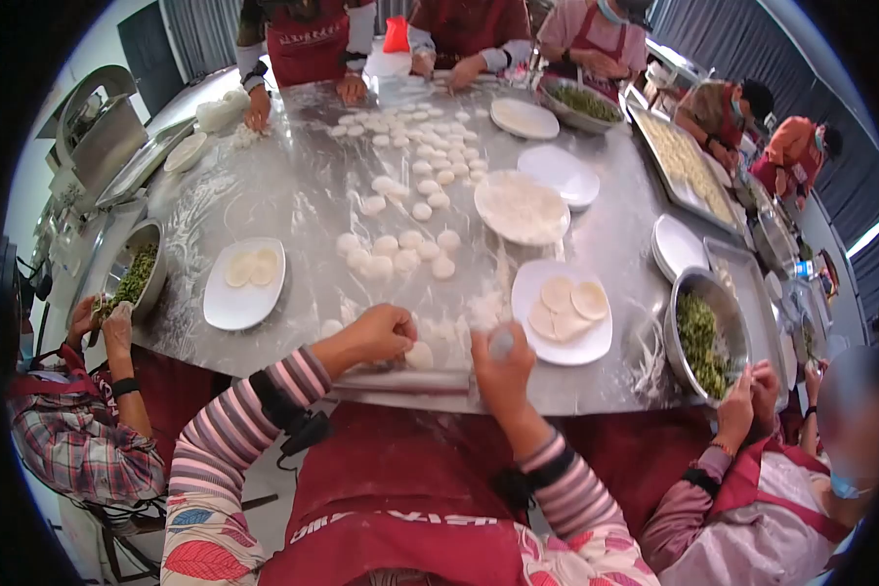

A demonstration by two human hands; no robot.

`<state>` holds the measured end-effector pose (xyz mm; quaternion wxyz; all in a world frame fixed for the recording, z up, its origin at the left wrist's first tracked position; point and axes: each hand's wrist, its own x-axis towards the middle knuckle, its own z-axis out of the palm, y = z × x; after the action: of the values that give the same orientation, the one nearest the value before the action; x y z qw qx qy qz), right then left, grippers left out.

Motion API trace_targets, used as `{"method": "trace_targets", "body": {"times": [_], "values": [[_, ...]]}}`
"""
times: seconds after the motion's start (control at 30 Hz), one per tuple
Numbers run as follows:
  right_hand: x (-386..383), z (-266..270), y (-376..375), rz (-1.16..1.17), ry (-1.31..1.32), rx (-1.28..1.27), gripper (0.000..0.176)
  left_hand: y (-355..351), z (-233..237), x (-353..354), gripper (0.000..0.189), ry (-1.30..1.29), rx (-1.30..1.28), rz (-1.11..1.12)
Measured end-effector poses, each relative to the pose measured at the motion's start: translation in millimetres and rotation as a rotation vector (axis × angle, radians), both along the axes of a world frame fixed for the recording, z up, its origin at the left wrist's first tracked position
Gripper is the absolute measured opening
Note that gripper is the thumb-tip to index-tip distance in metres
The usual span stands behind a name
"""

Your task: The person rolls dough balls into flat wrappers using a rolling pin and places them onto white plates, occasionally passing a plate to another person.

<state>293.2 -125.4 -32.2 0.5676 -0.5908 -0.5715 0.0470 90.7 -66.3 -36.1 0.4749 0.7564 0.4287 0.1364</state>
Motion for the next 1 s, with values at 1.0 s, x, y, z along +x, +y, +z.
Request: {"method": "trace_targets", "body": {"times": [1.0], "values": [[-10,-5,47,0.003,-0.011,0.022,0.032,15,11,7,0.017,0.145,0.232,-0.141]]}}
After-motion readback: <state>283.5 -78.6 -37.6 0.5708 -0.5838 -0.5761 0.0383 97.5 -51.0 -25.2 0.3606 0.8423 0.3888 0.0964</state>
